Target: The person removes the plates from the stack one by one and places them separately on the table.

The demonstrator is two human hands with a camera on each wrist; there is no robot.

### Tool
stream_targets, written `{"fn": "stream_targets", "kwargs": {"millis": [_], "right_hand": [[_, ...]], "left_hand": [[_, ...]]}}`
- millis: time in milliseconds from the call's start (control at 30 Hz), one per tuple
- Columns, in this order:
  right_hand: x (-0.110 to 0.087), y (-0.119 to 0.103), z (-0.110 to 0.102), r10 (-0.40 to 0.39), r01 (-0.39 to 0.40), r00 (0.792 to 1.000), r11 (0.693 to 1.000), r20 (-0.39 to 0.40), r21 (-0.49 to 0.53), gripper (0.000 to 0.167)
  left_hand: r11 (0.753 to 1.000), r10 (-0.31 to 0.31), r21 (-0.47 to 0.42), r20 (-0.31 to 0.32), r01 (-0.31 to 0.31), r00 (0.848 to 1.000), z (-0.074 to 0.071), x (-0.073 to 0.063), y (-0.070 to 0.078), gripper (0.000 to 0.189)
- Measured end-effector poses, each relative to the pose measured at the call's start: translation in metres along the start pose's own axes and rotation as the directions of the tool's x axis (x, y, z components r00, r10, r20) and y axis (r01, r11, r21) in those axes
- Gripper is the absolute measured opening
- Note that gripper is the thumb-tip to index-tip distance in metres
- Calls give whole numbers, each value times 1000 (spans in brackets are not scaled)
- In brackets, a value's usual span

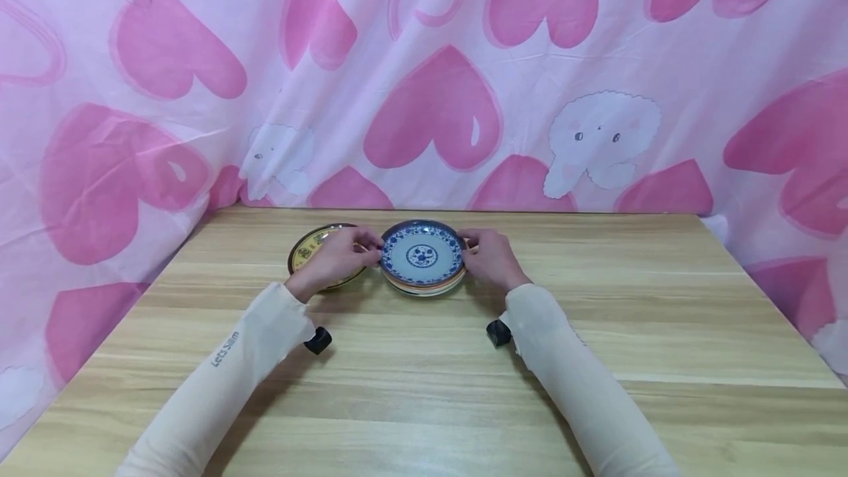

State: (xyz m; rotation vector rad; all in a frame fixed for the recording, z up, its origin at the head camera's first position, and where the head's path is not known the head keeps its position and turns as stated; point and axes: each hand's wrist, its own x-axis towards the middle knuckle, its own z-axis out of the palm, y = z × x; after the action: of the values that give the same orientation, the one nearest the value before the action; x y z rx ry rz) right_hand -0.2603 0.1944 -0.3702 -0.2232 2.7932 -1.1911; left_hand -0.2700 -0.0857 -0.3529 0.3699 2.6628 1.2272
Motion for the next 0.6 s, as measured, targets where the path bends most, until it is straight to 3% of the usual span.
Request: {"fn": "stream_targets", "kwargs": {"millis": [433, 600], "right_hand": [[-1, -3, 1, 25, -25, 1000, 1000, 16, 11, 48], [-2, -3, 1, -7, 6, 1000, 1000, -7, -8, 48]], "left_hand": [[999, -35, 21, -22, 35, 999, 3, 4, 3, 29], [999, -27, 24, -34, 28, 999, 4, 4, 4, 31]]}}
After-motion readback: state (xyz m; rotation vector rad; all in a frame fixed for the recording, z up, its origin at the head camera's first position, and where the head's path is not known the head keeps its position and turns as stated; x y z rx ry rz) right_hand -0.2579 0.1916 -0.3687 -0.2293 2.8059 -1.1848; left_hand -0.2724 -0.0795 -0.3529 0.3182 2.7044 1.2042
